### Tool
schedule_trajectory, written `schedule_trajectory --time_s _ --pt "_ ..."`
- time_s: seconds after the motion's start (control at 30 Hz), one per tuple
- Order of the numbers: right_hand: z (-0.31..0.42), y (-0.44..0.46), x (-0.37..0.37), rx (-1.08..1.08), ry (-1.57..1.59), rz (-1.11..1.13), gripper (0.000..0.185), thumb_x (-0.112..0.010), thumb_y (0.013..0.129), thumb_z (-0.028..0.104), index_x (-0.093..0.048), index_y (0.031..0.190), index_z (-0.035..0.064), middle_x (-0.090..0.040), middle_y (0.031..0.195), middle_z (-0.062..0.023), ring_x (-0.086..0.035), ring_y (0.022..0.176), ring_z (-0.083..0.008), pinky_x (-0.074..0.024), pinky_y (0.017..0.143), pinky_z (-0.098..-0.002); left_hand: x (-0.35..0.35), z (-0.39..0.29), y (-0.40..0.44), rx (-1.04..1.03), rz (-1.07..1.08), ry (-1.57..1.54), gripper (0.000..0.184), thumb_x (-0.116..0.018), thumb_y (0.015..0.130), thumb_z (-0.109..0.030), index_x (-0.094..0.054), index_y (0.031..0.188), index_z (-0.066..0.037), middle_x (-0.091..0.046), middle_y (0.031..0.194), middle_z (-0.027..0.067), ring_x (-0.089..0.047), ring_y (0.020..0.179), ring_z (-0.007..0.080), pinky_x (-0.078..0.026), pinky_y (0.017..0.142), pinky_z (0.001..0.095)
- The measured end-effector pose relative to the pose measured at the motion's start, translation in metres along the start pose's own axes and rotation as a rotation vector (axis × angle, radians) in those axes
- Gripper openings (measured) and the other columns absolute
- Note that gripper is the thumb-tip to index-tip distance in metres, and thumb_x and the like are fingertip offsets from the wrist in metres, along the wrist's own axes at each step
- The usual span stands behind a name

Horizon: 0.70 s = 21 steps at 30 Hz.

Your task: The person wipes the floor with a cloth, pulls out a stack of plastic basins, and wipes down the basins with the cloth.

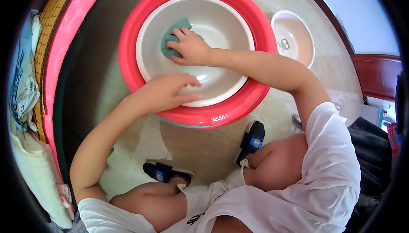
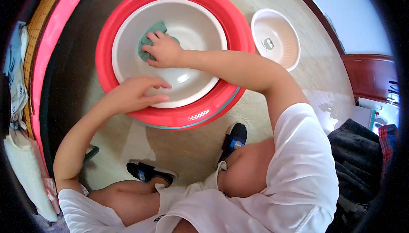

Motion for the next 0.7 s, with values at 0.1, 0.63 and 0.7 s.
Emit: schedule_trajectory --time_s 0.1,0.63,0.7 --pt "0.005 0.000 0.000 -0.008 -0.024 -0.014 0.040 -0.075 0.086 0.033 -0.071 0.121 0.0154 -0.053 0.131 -0.0171 -0.053 0.119 -0.0381 -0.0533 0.093 -0.0503 0.053 -0.064 -0.027 -0.213 -0.504 -0.311 0.030 -0.072 0.099 -0.015 -0.069 0.126 -0.002 -0.074 0.121 0.0126 -0.072 0.104 0.0253 -0.055 0.093 0.0398" --pt "0.011 0.001 -0.001 -0.020 -0.094 0.021 0.042 -0.074 0.088 0.032 -0.069 0.126 0.0152 -0.052 0.133 -0.0185 -0.053 0.120 -0.0386 -0.0533 0.094 -0.0535 0.118 -0.064 -0.154 -0.311 -0.801 -0.015 0.069 -0.051 0.102 -0.056 -0.060 0.138 0.002 -0.062 0.142 0.0205 -0.064 0.125 0.0346 -0.051 0.107 0.0447" --pt "0.008 0.003 0.003 -0.021 -0.096 0.046 0.042 -0.074 0.088 0.032 -0.069 0.126 0.0152 -0.052 0.133 -0.0187 -0.053 0.120 -0.0387 -0.0534 0.094 -0.0538 0.111 -0.062 -0.156 -0.304 -0.805 -0.026 0.067 -0.051 0.102 -0.054 -0.060 0.138 0.002 -0.062 0.141 0.0202 -0.064 0.124 0.0341 -0.051 0.106 0.0443"
Point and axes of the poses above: each hand's wrist, its own y-axis towards the middle knuckle, its own x-axis out of the back of the hand, z = x × y, the point moved 2 cm from there along y, towards the middle knuckle
